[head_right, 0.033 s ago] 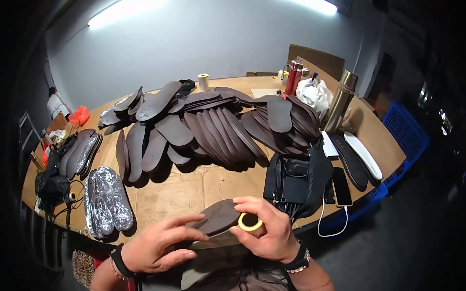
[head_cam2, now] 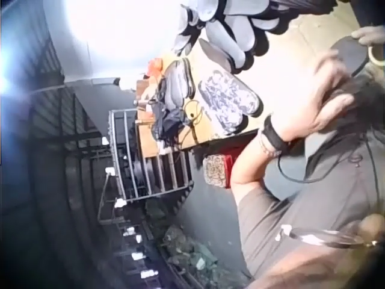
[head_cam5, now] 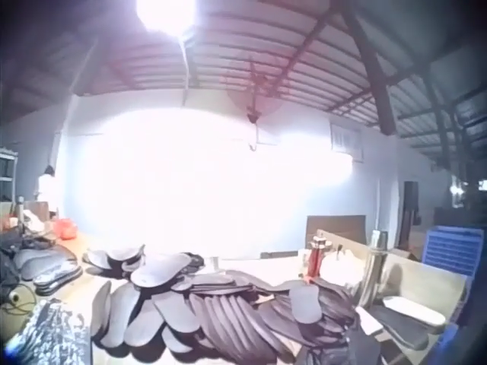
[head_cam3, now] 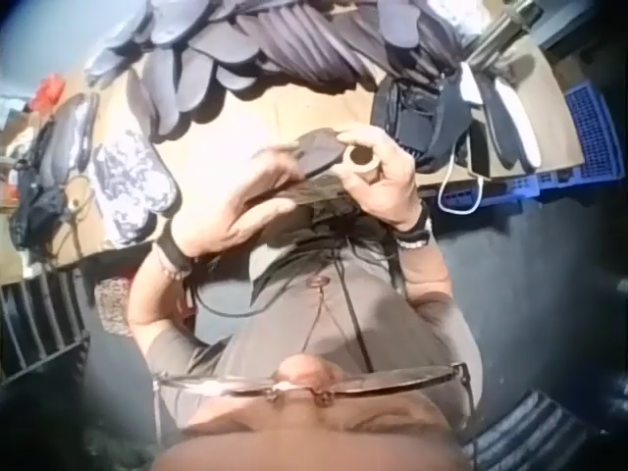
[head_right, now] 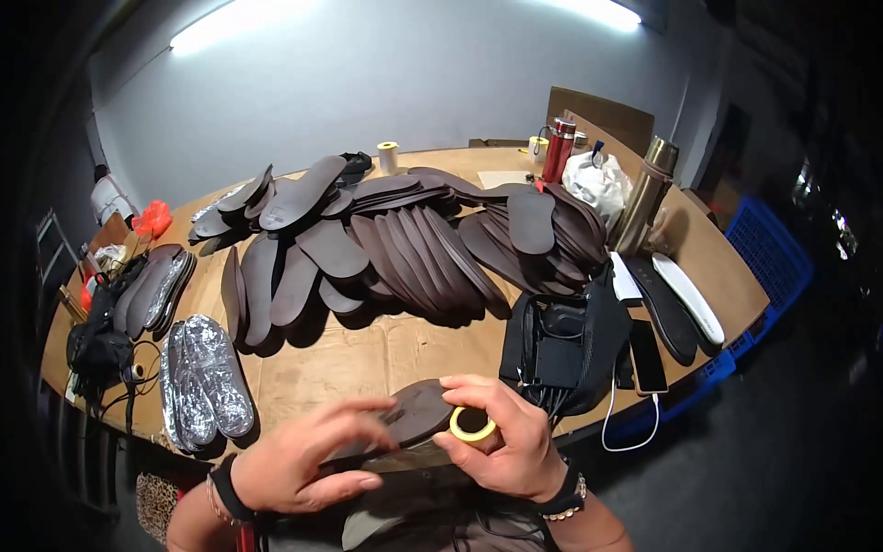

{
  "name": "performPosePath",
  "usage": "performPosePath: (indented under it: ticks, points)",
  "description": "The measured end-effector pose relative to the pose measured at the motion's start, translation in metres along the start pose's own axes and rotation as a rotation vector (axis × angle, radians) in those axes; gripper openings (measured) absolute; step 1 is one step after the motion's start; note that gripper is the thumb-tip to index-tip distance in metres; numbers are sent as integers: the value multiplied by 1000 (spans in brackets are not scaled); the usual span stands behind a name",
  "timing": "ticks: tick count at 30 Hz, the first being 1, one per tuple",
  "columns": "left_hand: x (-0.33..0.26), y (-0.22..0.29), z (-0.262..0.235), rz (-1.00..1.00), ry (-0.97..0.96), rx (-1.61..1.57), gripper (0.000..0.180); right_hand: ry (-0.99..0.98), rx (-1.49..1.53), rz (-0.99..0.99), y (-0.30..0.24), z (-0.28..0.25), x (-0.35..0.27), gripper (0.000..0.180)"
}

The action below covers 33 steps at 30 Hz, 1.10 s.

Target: The worker is applying double-sided adhesive tape to various components of shoe soles during manufacturing.

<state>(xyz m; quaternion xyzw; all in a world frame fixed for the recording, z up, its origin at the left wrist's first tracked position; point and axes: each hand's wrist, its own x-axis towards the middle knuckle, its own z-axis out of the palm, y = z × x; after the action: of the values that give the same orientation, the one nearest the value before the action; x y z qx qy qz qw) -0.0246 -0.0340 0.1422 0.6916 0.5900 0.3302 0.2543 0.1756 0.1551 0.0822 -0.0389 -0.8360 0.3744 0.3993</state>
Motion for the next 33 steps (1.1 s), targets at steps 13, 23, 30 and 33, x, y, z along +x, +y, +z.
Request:
performPosePath:
  ticks: [13,23,30,33]
  points:
    - [64,-45,2,-196,-343,-169,97,33,42,23,-4,0,-2,50]
    - [71,-55,-4,-180,-441,-162,94,41,-94,-46,-11,-18,1,56]
    - [68,-49,-11,-190,-472,-321,99,91,-115,41,-19,-25,11,53]
    - [57,-48,-14,-173,-427,-328,101,109,-204,-26,-29,-23,21,52]
